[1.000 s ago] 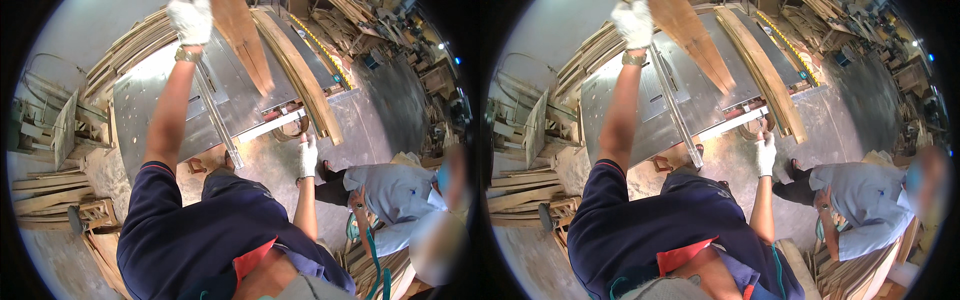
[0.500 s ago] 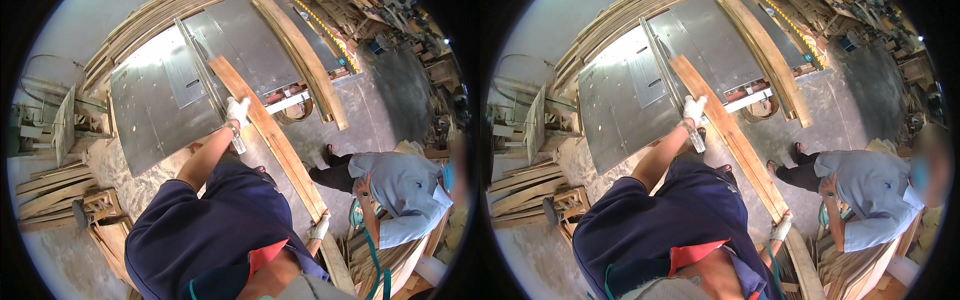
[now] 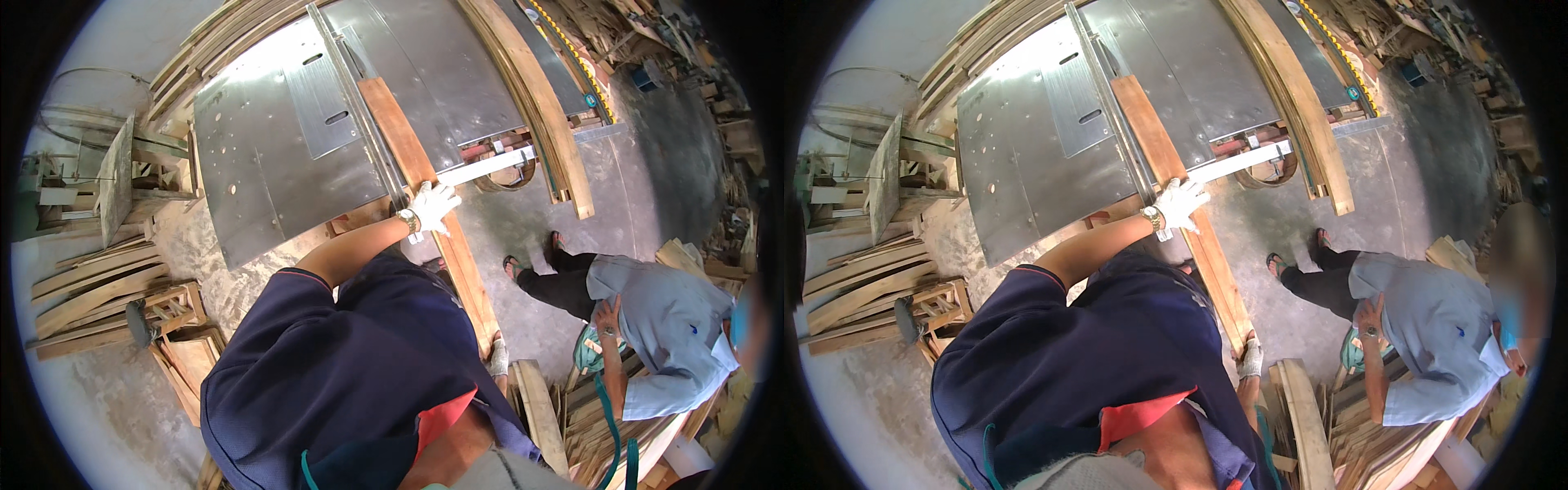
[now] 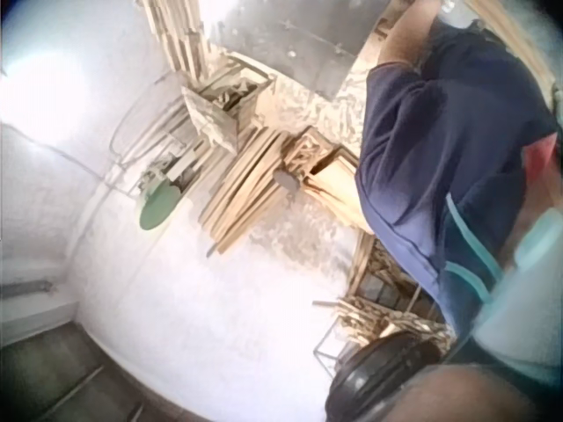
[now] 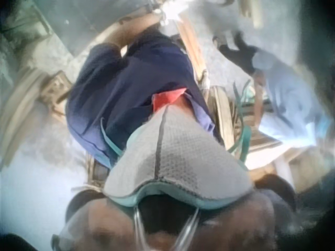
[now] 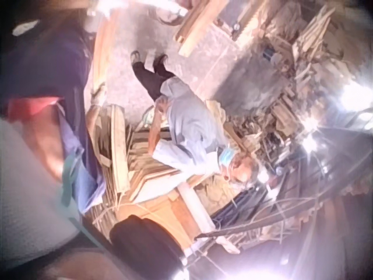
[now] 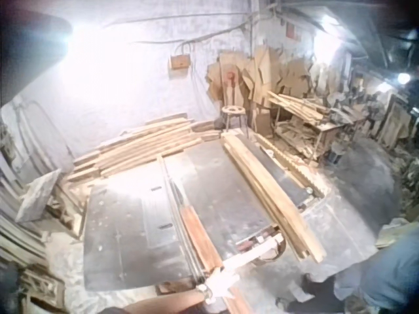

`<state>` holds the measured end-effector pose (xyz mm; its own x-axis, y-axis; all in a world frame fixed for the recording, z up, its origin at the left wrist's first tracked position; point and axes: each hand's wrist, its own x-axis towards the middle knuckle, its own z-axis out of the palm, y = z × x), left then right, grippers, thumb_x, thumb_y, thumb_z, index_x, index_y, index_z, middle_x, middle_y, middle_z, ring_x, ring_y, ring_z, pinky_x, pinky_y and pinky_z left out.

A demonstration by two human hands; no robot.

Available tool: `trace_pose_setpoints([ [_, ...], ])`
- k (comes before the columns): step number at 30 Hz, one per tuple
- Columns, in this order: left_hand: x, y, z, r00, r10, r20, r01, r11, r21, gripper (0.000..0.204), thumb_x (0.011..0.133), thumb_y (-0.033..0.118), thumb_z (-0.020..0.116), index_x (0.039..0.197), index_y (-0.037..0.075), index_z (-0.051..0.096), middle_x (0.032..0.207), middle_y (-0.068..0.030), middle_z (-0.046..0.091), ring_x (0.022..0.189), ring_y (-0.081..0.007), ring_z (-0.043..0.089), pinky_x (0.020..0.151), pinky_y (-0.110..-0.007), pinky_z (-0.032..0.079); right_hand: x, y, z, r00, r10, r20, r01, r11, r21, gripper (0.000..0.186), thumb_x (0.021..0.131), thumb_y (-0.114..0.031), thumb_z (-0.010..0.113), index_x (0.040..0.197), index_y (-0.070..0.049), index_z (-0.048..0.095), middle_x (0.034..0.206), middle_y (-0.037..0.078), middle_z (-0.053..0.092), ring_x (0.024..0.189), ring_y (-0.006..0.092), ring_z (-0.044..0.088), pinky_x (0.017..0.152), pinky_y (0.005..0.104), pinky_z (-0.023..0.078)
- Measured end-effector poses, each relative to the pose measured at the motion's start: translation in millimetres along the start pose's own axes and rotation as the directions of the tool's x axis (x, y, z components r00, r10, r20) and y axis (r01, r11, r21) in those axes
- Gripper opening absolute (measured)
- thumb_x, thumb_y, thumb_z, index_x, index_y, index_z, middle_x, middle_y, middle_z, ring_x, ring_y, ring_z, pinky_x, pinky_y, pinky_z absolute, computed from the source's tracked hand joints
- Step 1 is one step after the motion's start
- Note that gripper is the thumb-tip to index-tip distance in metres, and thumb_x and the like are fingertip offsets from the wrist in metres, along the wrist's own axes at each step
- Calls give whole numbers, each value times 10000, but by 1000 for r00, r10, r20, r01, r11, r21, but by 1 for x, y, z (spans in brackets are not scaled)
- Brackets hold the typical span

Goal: The person selects wooden planks from a pile, carries them to a table saw, and cuts them into smaller pieces. The person uses a push stick to guide the wood through the saw blade and stacks the cut pieces nearby.

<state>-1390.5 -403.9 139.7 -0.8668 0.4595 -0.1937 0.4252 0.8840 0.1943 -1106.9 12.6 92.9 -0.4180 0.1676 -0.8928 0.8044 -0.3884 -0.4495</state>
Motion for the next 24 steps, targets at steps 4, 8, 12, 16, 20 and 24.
trace_pose_setpoints([
  [4,-15,-36,15,995,32,-90,-30,999,24,974,650,710,770,1374,97,547,1352,-101,485,1293,-299,430,1057,-552,420,-21,-13,47,995,88,-39,-91,994,-62,389,931,-390,752,1158,-84,675,849,20,682,601,181,635,479,326,516],
  [8,-18,-48,11,992,48,-118,-51,998,-22,963,646,670,800,1363,82,540,1331,-116,474,1283,-305,436,1103,-566,399,-19,-15,56,986,152,68,-145,985,-90,381,888,-323,809,1141,-64,687,860,33,684,649,194,655,541,341,547],
  [12,-13,-67,3,996,24,-81,-28,999,-41,970,628,635,832,1379,107,519,1285,-116,466,1286,-323,442,1108,-578,394,5,-11,59,961,176,211,-147,978,-148,357,882,-285,812,1120,-47,692,875,55,696,677,205,672,573,382,571],
  [16,-7,-82,0,997,25,-73,-30,998,-62,927,622,620,842,1339,126,527,1268,-114,465,1287,-324,446,1100,-564,409,24,-2,65,973,124,194,-92,982,-164,340,886,-281,808,1094,-36,697,863,68,699,682,213,680,561,387,574],
  [20,-3,-96,-7,1000,3,-19,-4,998,-70,868,626,591,853,1288,128,538,1284,-109,465,1294,-320,451,1090,-545,428,28,-3,91,977,121,175,-98,986,-132,338,882,-266,812,1090,-28,693,850,67,689,663,211,667,543,390,571],
  [24,2,-118,-11,999,0,-32,-1,999,-40,855,641,581,853,1290,126,532,1295,-113,474,1309,-319,450,1087,-539,434,39,-4,113,984,126,125,-113,988,-101,303,869,-237,825,1048,-26,701,835,59,673,648,210,649,523,389,554],
])
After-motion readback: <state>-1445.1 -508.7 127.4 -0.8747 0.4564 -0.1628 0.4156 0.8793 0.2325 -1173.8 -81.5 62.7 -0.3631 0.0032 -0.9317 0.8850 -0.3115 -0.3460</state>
